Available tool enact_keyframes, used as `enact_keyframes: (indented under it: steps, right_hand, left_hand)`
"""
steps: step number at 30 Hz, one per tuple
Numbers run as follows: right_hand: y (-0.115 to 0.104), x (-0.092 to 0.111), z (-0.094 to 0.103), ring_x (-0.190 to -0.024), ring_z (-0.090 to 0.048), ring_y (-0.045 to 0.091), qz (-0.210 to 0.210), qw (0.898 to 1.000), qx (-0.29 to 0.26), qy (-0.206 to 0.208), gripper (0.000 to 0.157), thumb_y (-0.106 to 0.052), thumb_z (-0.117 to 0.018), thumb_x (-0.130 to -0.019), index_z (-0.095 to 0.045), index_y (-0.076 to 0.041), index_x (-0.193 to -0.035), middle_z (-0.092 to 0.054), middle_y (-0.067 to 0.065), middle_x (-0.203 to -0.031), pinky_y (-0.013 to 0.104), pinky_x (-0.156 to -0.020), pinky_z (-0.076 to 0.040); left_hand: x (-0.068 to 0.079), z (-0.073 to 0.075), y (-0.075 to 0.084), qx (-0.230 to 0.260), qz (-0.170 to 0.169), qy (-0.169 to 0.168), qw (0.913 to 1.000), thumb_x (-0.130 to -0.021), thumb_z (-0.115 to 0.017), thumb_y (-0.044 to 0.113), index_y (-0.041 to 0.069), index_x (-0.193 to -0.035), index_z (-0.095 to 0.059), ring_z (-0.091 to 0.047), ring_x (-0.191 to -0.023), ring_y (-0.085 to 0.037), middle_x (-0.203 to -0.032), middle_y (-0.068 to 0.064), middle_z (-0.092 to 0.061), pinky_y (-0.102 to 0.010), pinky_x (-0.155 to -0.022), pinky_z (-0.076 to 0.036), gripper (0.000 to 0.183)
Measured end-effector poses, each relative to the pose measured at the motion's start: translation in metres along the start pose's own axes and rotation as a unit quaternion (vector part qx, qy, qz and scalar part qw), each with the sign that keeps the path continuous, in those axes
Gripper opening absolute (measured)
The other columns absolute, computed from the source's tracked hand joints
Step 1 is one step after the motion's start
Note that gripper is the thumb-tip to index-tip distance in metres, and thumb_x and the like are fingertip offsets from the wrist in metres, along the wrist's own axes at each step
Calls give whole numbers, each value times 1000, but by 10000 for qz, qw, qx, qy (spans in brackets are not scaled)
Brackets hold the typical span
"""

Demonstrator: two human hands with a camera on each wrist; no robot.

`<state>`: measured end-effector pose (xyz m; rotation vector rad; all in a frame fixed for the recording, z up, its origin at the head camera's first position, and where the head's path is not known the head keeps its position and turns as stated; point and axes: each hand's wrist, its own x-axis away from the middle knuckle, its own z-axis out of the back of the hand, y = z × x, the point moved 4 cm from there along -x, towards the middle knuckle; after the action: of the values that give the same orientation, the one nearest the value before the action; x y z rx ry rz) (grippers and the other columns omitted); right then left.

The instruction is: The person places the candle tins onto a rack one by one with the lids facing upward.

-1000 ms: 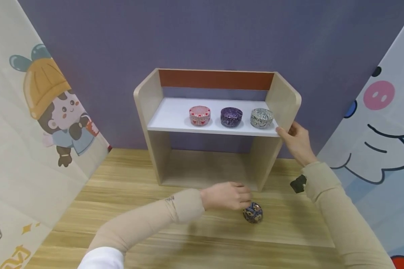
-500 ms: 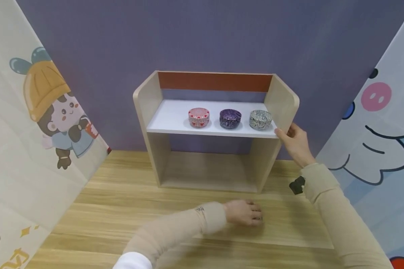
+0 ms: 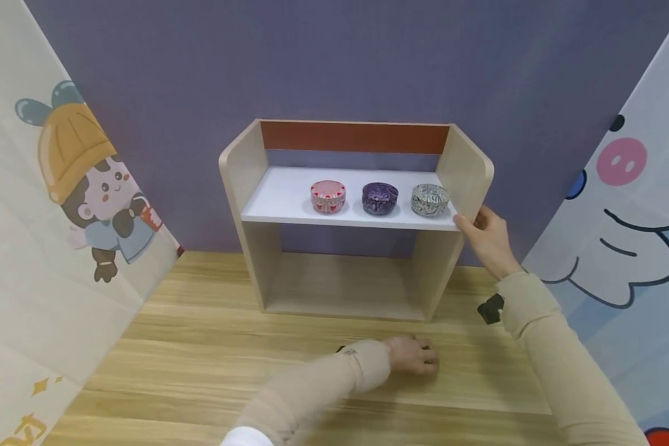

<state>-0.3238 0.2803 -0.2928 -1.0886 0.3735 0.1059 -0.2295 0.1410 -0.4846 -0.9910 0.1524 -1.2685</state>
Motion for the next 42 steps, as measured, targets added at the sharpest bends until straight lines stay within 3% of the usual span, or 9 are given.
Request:
enact_keyframes:
  steps: [7,12,17,28,42]
  right_hand:
    - [-1,1,0,-91,-51,-4,83,9999,71,43,56,-32,-53,-91,-41,2,-133,-52,27,-123,6,-74,-44]
    - [-2,1,-1,-92,-51,-3,97,9999,42,48,56,-32,-53,-91,-41,2,-134,-52,27,-124,6,-74,-44]
    - [-2,0,-2,-95,-51,-1,53,10000,40,35,57,-32,-53,-91,-40,2,-135,-51,26,-126,6,-76,-44]
    - [-2,0,0,-94,-52,-1,11,9999,61,82,56,-31,-54,-91,-40,2,-134,-51,27,-126,7,-77,-45]
    - [-1,-2,0,-90,-51,-7,45,9999,-97,92,55,-29,-55,-90,-41,2,-134,-52,28,-124,5,-76,-44]
  left_hand:
    - [-15,-4,3,254,139,-440,9986,-94,-48,24,40,-135,-23,-30,-128,-5,-142,17,-24,-13,-95,-40,50]
    - [-22,-2,5,282,248,-524,9979,-94,-48,25,40,-134,-27,-29,-130,-7,-140,18,-28,-18,-97,-40,48]
    - [-21,-2,6,78,180,-559,9982,-93,-50,21,39,-134,-27,-32,-129,-8,-137,17,-30,-16,-92,-44,51]
    - [-18,-1,3,137,243,-287,9992,-93,-51,22,40,-132,-33,-36,-126,-6,-137,18,-33,-13,-88,-46,47]
    - [-14,-2,-3,779,607,-48,9951,-93,-50,23,38,-130,-37,-37,-125,-5,-135,18,-37,-12,-90,-44,42]
